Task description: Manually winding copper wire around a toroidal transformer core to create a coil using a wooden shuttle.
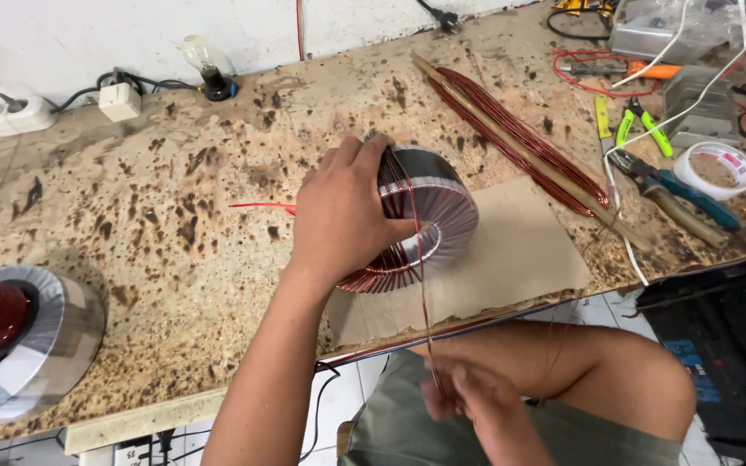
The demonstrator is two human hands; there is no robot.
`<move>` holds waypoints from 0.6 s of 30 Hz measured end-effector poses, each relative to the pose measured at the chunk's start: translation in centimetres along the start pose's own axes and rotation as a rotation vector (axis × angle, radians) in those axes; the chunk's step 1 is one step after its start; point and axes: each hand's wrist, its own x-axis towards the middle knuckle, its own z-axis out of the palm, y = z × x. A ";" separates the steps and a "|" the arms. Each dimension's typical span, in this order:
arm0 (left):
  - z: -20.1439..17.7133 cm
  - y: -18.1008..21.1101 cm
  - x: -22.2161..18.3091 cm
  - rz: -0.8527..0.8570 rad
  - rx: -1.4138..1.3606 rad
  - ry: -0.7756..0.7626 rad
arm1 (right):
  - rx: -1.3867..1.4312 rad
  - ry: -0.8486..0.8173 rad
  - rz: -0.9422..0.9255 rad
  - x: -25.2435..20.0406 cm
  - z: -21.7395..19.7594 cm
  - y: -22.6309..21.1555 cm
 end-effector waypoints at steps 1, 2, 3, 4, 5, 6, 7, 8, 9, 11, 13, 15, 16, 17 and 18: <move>0.0 -0.1 0.0 0.009 -0.023 0.008 | -0.046 -0.019 -0.032 0.5 0.7 -2.0; -0.1 -0.1 0.1 0.019 -0.047 0.016 | -0.093 -0.038 -0.065 1.1 1.4 -4.1; -0.2 -0.1 0.2 0.026 -0.043 0.019 | -0.089 -0.037 -0.073 1.3 2.4 -6.8; -0.4 -0.1 0.3 0.004 -0.052 0.007 | -0.145 -0.014 -0.043 1.5 3.3 -9.4; -0.4 0.0 0.2 -0.022 -0.064 -0.010 | -0.204 0.009 -0.006 1.5 4.2 -12.0; -0.4 0.1 0.2 -0.020 -0.063 -0.010 | -0.202 0.010 -0.006 2.1 4.6 -13.1; -0.5 0.2 0.2 -0.023 -0.061 -0.016 | -0.225 -0.010 -0.059 2.9 5.1 -14.4; -0.6 0.2 0.3 -0.026 -0.059 -0.022 | -0.249 -0.030 -0.113 3.6 5.6 -15.6; -0.6 0.2 0.2 -0.029 -0.057 -0.023 | -0.248 -0.033 -0.111 4.1 5.8 -15.7; -0.6 0.2 0.1 -0.056 -0.056 -0.093 | -0.163 -0.023 -0.375 5.1 6.1 -16.0; -0.7 0.2 0.2 -0.057 -0.059 -0.090 | -0.152 -0.041 -0.397 6.0 6.4 -16.9; -0.8 0.2 0.2 -0.064 -0.061 -0.089 | -0.142 -0.063 -0.413 7.0 6.5 -17.3; -0.7 0.3 0.3 -0.057 -0.063 -0.083 | -0.115 -0.070 -0.420 7.5 6.5 -17.3; -0.8 0.3 0.3 -0.050 -0.061 -0.078 | -0.085 -0.079 -0.426 8.0 6.5 -17.2; -0.8 0.3 0.1 -0.056 -0.058 -0.078 | -0.085 -0.085 -0.423 8.3 6.5 -17.2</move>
